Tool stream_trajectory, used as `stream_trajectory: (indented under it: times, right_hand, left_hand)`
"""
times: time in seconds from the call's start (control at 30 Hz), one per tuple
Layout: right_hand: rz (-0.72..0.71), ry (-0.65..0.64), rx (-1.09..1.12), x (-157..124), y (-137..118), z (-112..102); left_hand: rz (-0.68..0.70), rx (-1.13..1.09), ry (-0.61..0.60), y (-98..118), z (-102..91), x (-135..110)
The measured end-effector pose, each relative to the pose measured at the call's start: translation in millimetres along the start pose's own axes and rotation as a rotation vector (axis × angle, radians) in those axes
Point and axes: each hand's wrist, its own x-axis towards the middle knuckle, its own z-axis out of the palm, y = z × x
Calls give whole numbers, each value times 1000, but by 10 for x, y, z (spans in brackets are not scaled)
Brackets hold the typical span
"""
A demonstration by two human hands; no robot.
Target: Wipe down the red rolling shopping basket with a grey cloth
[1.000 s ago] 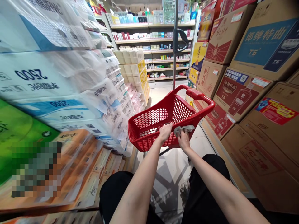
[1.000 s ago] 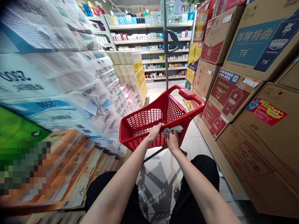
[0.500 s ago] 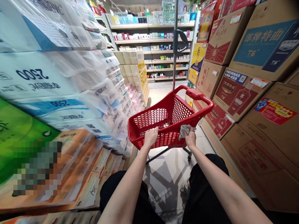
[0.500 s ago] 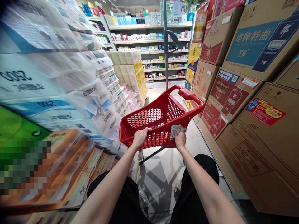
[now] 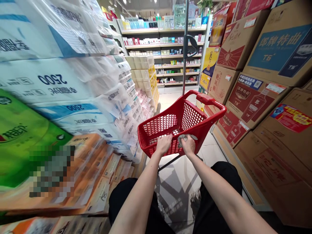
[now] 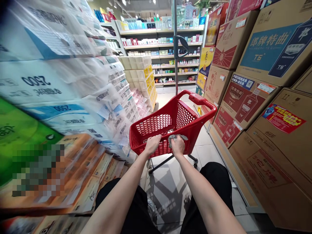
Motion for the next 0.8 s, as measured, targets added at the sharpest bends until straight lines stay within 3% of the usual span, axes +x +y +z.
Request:
stream_trajectory:
  times: [0.13, 0.23, 0.33, 0.5, 0.7, 0.8]
  right_hand:
    - [236, 201, 51, 296, 370, -336]
    - [126, 302, 45, 440, 491, -617]
    - [-30, 365, 92, 467, 372, -736]
    - [-73, 397, 180, 332, 75, -545]
    - [-199, 81, 166, -100, -119, -139]
    - [-254, -2, 108, -182, -169, -64]
  left_hand:
    - [16, -51, 34, -7, 17, -30]
    - [-6, -83, 45, -47, 48, -40]
    - [-23, -106, 29, -85, 71, -46]
    - [7, -102, -17, -53, 66, -62]
    - [-16, -56, -45, 22, 49, -18]
    - [-8, -45, -52, 15, 29, -5]
